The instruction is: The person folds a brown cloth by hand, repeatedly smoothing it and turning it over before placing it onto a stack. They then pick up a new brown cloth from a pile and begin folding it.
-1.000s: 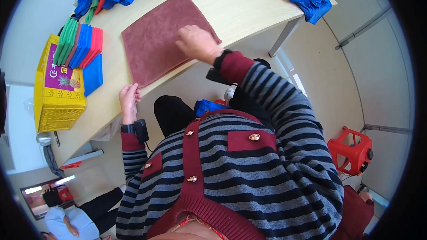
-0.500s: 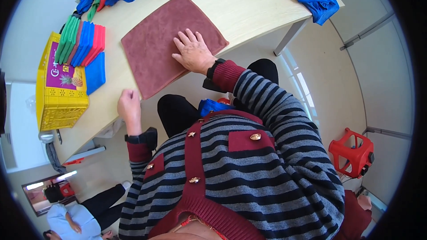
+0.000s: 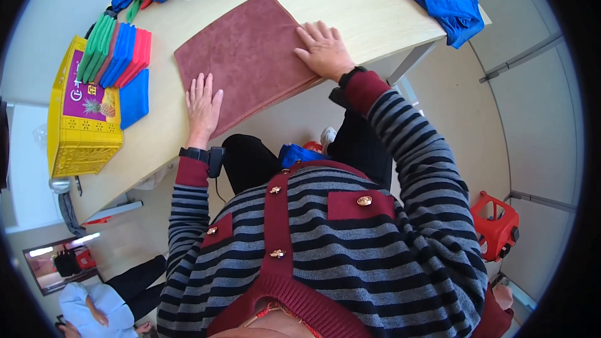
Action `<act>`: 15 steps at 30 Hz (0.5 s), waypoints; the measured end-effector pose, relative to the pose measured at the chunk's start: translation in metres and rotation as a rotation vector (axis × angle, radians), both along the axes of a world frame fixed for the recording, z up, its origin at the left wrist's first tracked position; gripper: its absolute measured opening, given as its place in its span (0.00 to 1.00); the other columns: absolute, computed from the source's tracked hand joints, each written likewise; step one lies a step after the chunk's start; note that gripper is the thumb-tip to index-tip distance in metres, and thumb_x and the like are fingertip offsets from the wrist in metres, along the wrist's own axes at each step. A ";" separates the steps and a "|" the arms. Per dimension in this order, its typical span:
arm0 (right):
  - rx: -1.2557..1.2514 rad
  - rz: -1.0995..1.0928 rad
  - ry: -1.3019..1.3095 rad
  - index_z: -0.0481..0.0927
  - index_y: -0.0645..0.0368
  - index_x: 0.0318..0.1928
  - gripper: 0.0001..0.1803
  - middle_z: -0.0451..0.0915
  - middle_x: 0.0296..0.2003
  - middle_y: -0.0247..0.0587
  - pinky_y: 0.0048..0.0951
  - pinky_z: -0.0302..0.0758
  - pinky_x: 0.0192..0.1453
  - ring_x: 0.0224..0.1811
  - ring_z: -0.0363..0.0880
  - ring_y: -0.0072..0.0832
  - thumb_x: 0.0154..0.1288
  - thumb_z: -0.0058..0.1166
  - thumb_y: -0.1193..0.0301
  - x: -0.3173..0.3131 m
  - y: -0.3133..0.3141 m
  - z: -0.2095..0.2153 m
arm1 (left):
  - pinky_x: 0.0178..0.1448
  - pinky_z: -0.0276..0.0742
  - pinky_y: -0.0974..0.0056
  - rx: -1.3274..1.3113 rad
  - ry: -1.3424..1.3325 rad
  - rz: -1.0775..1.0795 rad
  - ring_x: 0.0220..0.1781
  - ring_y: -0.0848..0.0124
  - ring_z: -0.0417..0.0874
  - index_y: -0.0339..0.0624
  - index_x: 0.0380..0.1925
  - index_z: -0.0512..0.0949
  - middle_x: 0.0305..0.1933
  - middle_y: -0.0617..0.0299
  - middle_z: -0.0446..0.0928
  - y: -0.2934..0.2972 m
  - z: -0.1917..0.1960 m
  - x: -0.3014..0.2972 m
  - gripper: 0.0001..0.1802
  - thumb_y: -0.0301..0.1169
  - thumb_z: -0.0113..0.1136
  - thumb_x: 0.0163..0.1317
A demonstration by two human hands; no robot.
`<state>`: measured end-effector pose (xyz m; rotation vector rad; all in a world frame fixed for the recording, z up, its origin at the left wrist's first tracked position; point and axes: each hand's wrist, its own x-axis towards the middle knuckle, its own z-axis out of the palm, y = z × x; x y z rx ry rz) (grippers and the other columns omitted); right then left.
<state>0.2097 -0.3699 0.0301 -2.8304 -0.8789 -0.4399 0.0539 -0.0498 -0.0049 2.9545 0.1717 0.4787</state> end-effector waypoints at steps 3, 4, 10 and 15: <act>-0.153 -0.074 0.090 0.61 0.53 0.74 0.35 0.58 0.75 0.46 0.57 0.50 0.78 0.79 0.50 0.50 0.76 0.39 0.46 0.009 -0.007 0.014 | 0.82 0.40 0.45 0.006 0.027 -0.022 0.82 0.54 0.48 0.50 0.76 0.58 0.81 0.54 0.53 0.006 -0.001 -0.002 0.34 0.52 0.41 0.76; -0.119 -0.063 0.056 0.61 0.54 0.74 0.35 0.58 0.75 0.47 0.57 0.51 0.78 0.79 0.50 0.51 0.76 0.39 0.46 0.014 0.008 0.020 | 0.82 0.40 0.45 0.017 0.010 -0.031 0.82 0.54 0.48 0.50 0.76 0.58 0.81 0.55 0.53 0.010 0.004 0.005 0.34 0.52 0.41 0.76; -0.011 0.243 0.097 0.61 0.54 0.74 0.36 0.59 0.75 0.48 0.57 0.53 0.77 0.78 0.54 0.49 0.75 0.41 0.47 -0.021 0.129 0.002 | 0.82 0.41 0.44 0.059 0.045 -0.019 0.83 0.55 0.49 0.51 0.76 0.57 0.81 0.55 0.53 -0.001 -0.003 0.056 0.33 0.51 0.40 0.76; -0.064 0.243 0.076 0.62 0.51 0.74 0.36 0.59 0.75 0.43 0.56 0.53 0.77 0.78 0.53 0.48 0.74 0.41 0.45 -0.015 0.125 -0.035 | 0.82 0.41 0.45 -0.014 0.123 0.036 0.83 0.55 0.49 0.52 0.76 0.57 0.81 0.56 0.52 -0.015 -0.027 0.047 0.33 0.51 0.40 0.76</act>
